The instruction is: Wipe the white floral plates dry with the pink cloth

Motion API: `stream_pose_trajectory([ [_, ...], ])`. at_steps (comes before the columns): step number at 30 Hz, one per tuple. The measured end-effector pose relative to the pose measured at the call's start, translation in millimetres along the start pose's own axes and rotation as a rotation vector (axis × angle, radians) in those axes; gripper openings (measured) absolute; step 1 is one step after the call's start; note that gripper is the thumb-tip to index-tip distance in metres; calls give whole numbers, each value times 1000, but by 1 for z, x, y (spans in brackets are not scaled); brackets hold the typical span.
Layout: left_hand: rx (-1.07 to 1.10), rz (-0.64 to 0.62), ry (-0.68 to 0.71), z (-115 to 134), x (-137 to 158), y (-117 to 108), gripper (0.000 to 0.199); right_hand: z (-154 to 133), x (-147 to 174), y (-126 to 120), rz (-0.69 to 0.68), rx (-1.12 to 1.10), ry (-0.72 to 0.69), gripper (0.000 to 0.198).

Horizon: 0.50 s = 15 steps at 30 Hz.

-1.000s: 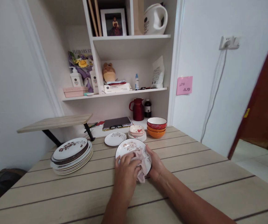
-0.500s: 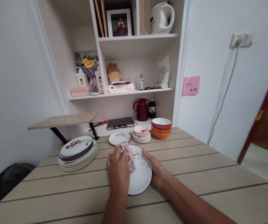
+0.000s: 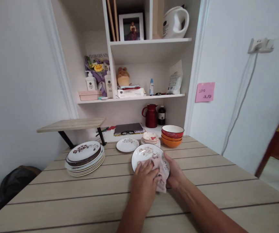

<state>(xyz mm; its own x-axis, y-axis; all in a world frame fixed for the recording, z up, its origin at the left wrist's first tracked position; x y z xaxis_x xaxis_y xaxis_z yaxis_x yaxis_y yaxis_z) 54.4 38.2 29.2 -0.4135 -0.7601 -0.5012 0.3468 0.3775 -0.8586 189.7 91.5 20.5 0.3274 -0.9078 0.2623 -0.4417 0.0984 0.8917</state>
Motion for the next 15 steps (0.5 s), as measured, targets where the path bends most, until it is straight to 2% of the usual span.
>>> stream_pose_trajectory([
  [4,-135,36,-184,-6,-2,-1,34,-7,2,1,-13,-6,-112,50],
  [9,-259,69,-310,-17,-1,-4,40,21,4,4,-38,55,44,54],
  [12,-267,82,-315,-17,0,-2,47,40,8,8,-40,98,99,53],
  [15,-201,52,-187,-11,1,2,56,43,10,12,-51,83,86,46],
])
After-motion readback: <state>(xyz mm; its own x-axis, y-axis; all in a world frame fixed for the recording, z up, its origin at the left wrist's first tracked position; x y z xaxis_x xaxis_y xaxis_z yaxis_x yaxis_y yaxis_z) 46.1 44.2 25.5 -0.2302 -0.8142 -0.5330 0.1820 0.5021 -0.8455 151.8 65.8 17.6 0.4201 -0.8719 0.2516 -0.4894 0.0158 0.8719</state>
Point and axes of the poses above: each hand's wrist, its own x-axis away from the middle knuckle, its own y-axis out of the palm, z = x × y, the point moved 1 cm from there along -x, towards the middle knuckle, and after that the axes turned 14 degrees about -x, right-handed, at the moved point
